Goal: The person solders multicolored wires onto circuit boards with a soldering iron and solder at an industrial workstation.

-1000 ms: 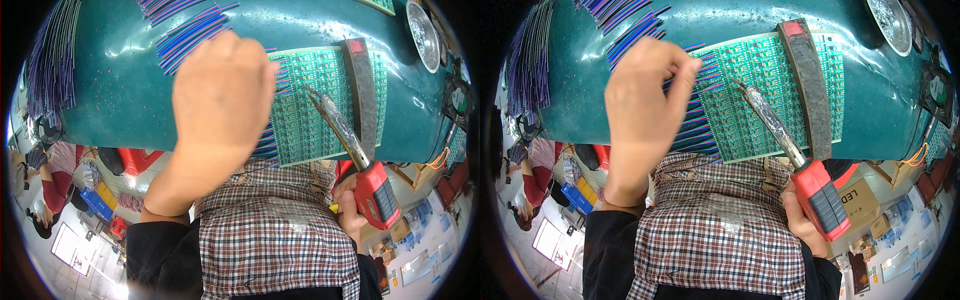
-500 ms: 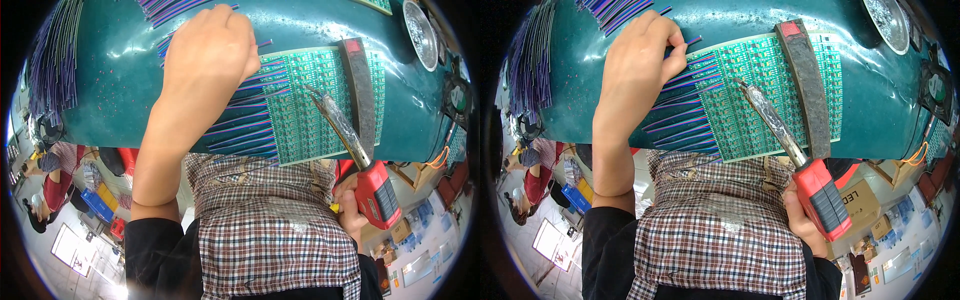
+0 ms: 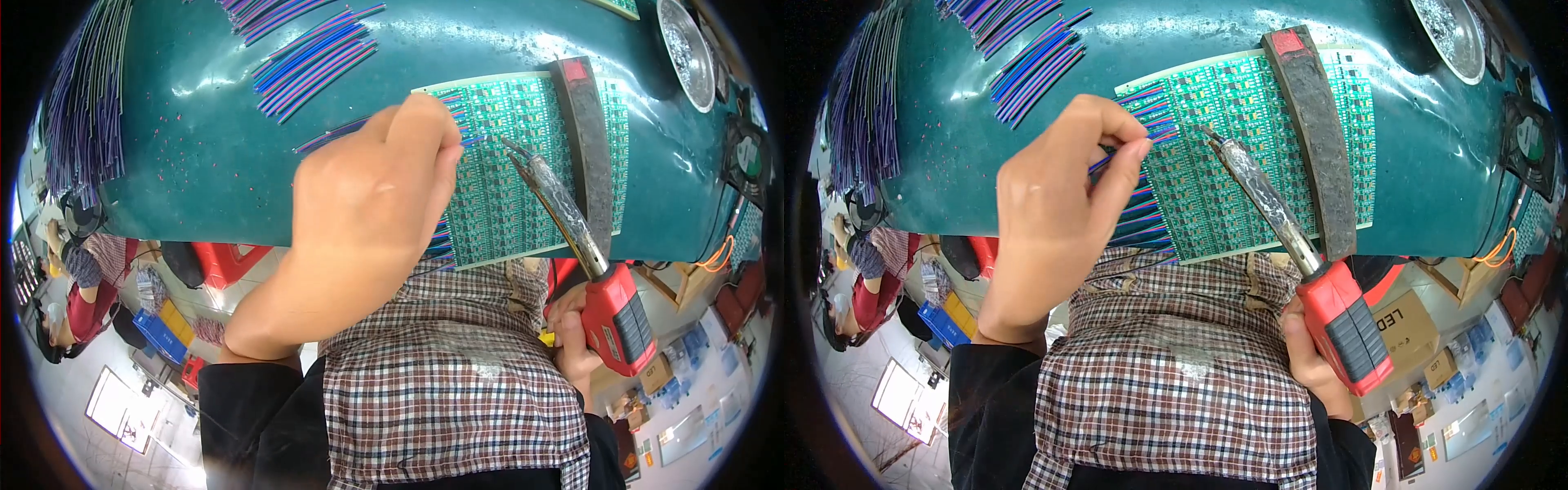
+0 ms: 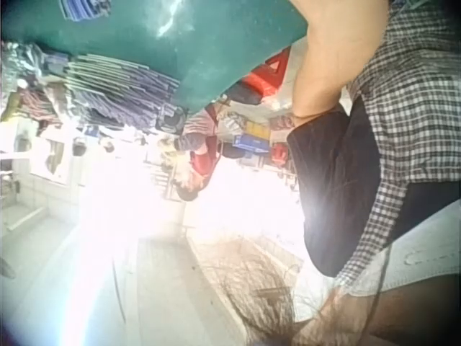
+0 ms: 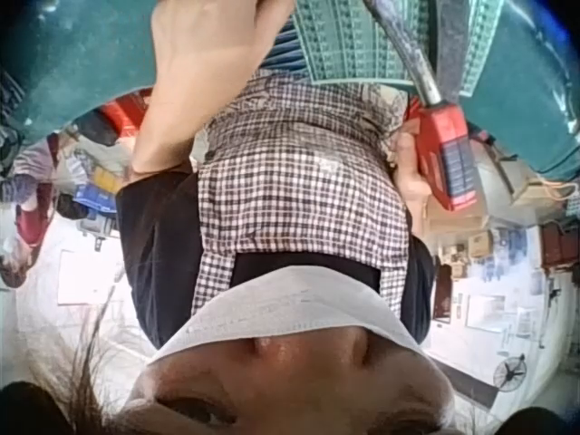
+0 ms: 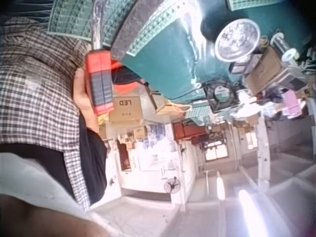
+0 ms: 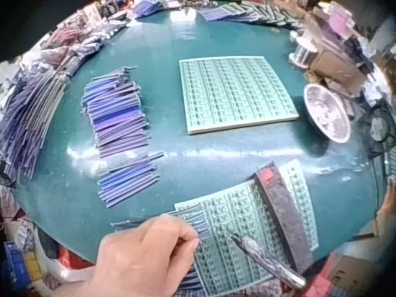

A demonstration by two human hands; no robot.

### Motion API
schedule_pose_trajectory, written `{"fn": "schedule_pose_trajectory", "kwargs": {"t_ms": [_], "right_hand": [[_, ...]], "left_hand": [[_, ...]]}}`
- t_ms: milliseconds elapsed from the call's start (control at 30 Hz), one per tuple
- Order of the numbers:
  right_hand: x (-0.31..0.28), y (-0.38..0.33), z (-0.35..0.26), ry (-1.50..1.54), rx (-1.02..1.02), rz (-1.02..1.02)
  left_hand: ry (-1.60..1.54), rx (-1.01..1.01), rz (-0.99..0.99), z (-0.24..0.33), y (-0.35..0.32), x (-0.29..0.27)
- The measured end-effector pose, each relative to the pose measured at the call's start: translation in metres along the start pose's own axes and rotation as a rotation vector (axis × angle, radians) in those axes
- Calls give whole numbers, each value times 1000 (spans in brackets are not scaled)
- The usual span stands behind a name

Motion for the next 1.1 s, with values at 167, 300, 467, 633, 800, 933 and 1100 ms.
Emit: {"fn": "schedule_pose_trajectory", "kwargs": {"t_ms": [167, 300, 467, 633, 800, 933, 1100], "right_hand": [[-3, -5, 5, -71, -16, -25], [-9, -17, 15, -209, 54, -75], [-13, -17, 18, -293, 56, -114], [-13, -12, 18, -337, 115, -114], [-10, -8, 19, -299, 85, -123], [-7, -4, 16, -284, 87, -147], [-9, -7, 16, -339, 44, -156]], "left_hand": [[1, 10, -19, -6, -3, 15], [28, -38, -9, -8, -4, 19], [54, -64, 0, -10, -2, 23], [40, -84, 27, -11, -2, 22], [24, -66, 29, -11, 0, 22], [22, -61, 36, -10, -1, 22], [30, -80, 30, -11, 0, 22]]}}
Point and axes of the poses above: each hand's wrist, its own y-axis towards the middle knuckle, its own x-axis out of the palm, z = x × y, the point moved 8 cm from there along y, towards the middle knuckle, and after that the axes turned 3 degrees about -x, right-handed, at the moved point
